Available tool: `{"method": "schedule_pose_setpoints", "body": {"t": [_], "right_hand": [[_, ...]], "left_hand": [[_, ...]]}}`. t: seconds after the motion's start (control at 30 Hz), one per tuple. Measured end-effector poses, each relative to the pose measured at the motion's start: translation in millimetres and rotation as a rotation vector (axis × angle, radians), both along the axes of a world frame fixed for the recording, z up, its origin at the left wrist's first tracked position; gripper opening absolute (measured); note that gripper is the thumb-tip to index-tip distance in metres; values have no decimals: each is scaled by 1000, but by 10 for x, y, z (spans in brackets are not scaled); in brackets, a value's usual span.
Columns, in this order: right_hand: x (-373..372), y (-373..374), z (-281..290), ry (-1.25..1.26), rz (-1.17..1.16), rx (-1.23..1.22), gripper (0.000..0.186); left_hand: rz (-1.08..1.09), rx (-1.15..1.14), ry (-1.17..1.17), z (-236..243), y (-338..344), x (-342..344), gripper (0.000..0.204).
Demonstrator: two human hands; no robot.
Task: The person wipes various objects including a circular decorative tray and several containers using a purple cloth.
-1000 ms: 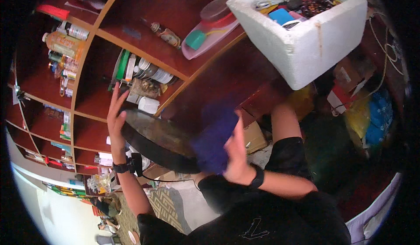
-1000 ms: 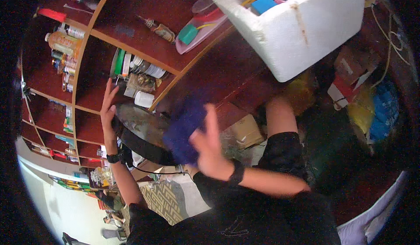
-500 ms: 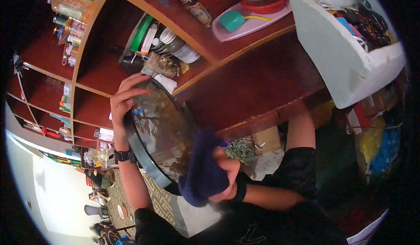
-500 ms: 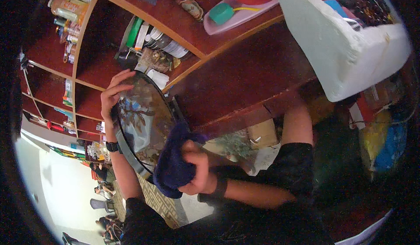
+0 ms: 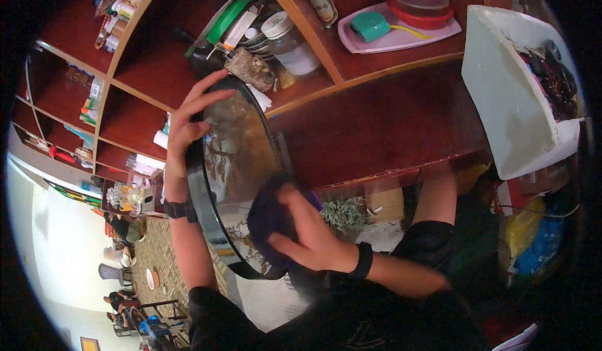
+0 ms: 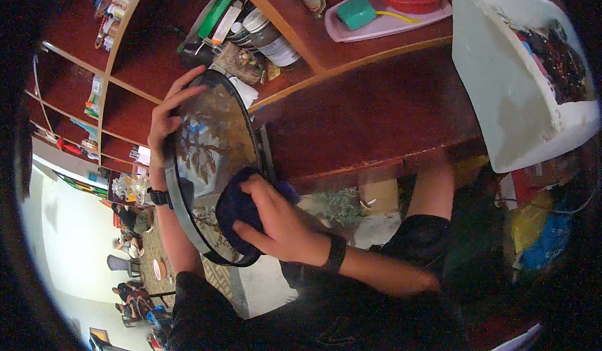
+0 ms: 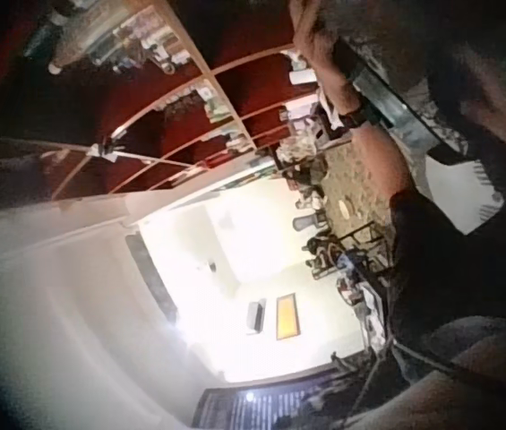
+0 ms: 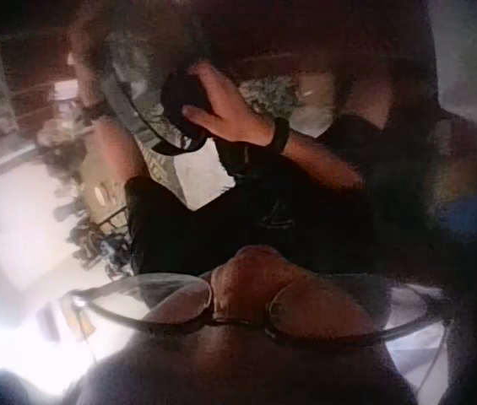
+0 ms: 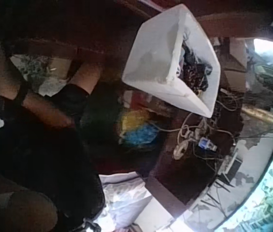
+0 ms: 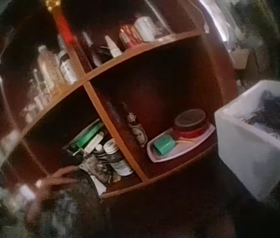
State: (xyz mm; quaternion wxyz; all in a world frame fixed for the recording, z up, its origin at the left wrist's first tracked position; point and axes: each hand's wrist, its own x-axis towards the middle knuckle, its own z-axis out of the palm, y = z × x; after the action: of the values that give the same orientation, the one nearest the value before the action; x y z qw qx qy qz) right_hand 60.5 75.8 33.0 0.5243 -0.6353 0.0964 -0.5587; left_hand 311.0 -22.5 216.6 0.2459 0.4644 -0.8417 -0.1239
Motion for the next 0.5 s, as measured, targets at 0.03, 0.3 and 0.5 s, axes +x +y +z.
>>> {"method": "schedule_pose_setpoints", "body": {"t": [0.03, 0.3, 0.5], "right_hand": [[11, -43, 16, 51, 16, 25, 53], [366, -823, 166, 416, -65, 197, 56], [738, -1863, 244, 333, -95, 78, 45]], "left_hand": [[21, 6, 37, -13, 16, -67, 71], [-31, -26, 125, -85, 12, -111, 74], [-59, -87, 207, -94, -10, -299, 69]]}}
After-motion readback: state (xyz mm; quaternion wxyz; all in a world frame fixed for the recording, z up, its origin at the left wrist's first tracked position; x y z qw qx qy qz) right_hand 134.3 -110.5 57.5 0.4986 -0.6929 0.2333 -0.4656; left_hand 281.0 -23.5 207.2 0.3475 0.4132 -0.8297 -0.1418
